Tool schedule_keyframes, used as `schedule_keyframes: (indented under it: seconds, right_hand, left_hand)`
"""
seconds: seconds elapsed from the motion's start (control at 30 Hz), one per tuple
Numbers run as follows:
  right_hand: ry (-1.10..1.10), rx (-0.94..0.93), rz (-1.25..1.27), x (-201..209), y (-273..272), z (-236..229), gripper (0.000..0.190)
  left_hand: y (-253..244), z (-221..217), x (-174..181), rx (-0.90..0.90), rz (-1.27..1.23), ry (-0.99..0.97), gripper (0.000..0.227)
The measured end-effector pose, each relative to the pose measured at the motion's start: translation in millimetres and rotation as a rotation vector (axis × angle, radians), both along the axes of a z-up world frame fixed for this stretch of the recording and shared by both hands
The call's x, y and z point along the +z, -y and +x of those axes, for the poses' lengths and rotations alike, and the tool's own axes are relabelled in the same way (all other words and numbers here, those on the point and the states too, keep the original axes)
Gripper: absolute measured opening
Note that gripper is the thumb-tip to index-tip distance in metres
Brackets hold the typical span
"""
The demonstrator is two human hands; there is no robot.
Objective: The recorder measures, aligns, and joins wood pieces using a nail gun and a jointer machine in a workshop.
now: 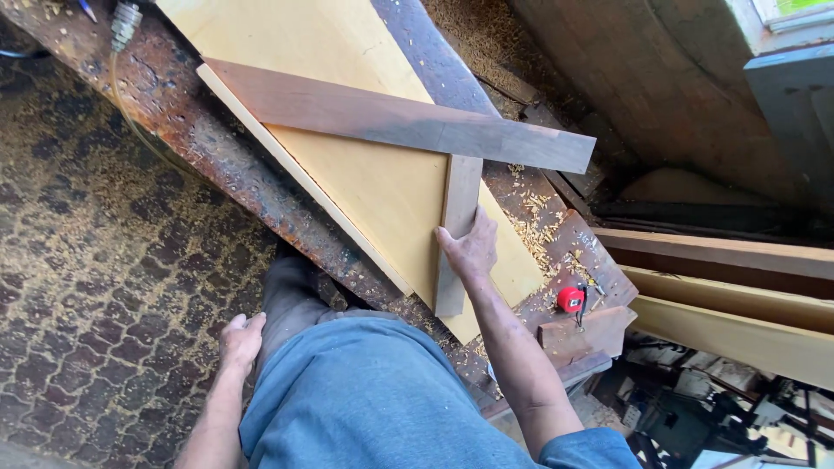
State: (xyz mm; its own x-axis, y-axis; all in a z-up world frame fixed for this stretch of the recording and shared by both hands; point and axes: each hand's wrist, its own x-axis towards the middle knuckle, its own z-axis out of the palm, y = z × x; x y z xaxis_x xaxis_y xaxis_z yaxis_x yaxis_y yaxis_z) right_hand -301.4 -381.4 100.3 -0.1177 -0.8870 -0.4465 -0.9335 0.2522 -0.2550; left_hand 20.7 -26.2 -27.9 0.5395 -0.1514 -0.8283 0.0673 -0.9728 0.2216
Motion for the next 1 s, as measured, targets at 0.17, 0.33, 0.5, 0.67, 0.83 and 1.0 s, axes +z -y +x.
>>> schedule_keyframes:
  seconds: [0.17, 0.33, 0.5, 0.67, 0.83, 1.0]
  right_hand:
    - [0.334, -0.01, -0.013, -11.4, -5.7, -27.1, 0.087]
    - [0.701, -0.148, 0.133, 14.5, -17.2, -32.4, 0.087]
    - [0.796, -0.075, 0.057, 17.0, -36.4, -42.7, 0.088]
    - [0.796, -0.078, 0.01, 28.5, -45.9, -45.5, 0.088]
    - [0.538, -0.015, -0.051, 25.3, -51.9, -47.7, 0.086]
    - [0.178, 0.03, -0.079, 18.0, -55.6, -52.1, 0.084]
  left_hand:
    - [-13.1, 1.4, -6.0, -0.016, -0.026, 0.036, 0.067]
    - [-17.1, -0.3, 5.7, -0.064, 0.019, 0.038, 0.061]
    - [-30.4, 1.4, 0.9, -0.033, -0.013, 0.023, 0.064]
    - [-15.9, 0.8, 22.6, -0.099, 0.026, 0.068, 0.063]
    - [-7.7, -2.9, 33.4, -0.051, 0.005, 0.047, 0.06]
    - [-16.0, -8.3, 30.9, -0.1, -0.009, 0.058, 0.055]
